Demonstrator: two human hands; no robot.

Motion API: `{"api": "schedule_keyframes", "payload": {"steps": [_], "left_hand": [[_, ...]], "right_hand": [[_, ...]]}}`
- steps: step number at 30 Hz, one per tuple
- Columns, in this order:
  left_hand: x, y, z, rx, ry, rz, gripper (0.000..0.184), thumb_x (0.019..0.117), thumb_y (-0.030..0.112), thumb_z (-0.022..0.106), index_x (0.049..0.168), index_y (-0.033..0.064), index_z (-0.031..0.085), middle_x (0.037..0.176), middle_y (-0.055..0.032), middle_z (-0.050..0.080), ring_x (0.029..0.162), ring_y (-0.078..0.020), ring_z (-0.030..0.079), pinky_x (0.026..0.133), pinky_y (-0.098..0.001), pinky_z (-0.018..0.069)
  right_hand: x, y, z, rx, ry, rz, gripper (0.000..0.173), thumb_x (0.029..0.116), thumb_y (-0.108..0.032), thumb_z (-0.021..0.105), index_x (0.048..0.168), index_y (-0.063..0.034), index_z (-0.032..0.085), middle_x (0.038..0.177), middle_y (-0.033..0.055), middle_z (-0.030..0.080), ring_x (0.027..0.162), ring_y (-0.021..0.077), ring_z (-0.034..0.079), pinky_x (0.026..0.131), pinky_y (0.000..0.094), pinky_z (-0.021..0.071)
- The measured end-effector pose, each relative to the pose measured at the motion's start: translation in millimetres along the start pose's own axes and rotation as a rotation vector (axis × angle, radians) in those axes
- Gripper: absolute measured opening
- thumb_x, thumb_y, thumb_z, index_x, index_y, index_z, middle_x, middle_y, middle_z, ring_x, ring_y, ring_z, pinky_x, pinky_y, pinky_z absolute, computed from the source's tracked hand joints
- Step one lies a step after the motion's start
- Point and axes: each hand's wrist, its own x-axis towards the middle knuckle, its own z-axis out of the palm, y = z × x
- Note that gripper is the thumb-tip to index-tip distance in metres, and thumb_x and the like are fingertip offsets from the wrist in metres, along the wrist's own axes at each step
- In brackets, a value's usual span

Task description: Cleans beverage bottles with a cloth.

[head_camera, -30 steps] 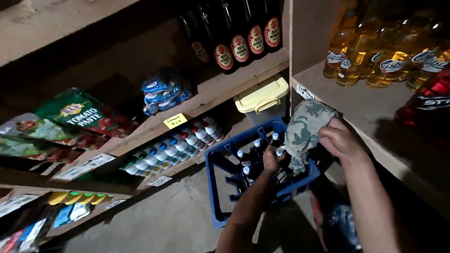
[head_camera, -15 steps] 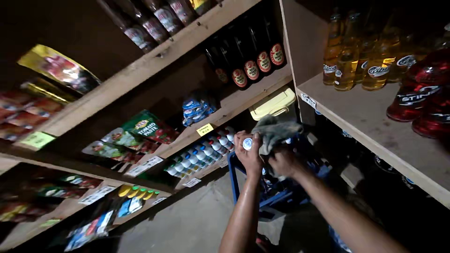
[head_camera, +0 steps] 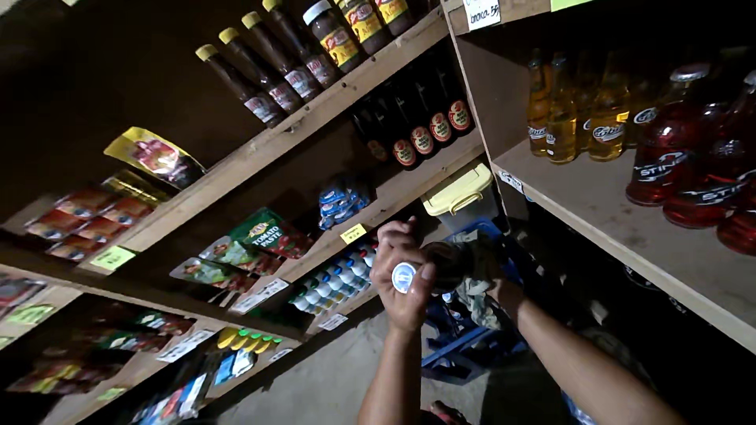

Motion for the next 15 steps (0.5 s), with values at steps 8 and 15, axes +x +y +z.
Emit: {"api": "schedule_keyframes", "payload": {"steps": [8, 15], "left_hand": [[44.5, 11.3, -8.5, -0.071, -0.224, 0.008, 0.021, 0.0932, 0.041, 0.067, 0.076, 0.0287, 0.069, 0.087, 0.0167, 0.063, 0.107, -0.005, 0.06, 0.108, -0.0326, 0.0439], [19.4, -25.9, -18.2, 0.457, 0.278, -0.319, 0.055, 0.1, 0.03, 0.057, 0.147, 0.0034, 0.044, 0.146, -0.0122, 0.051, 0.13, -0.0177, 0.053, 0.105, -0.0358, 0.0478]], "right_hand": [[1.3, -20.4, 6.4, -0.168, -0.082, -0.024, 0.037, 0.1122, -0.018, 0.035, 0.139, 0.0015, 0.051, 0.124, 0.0113, 0.062, 0.108, 0.0075, 0.061, 0.093, 0.0228, 0.0518], [-2.9, -6.7, 20.1, 0.422, -0.033, -0.107, 0.038, 0.112, -0.025, 0.032, 0.137, -0.0026, 0.05, 0.115, 0.0076, 0.066, 0.099, 0.0099, 0.064, 0.085, 0.0294, 0.0573]]}}
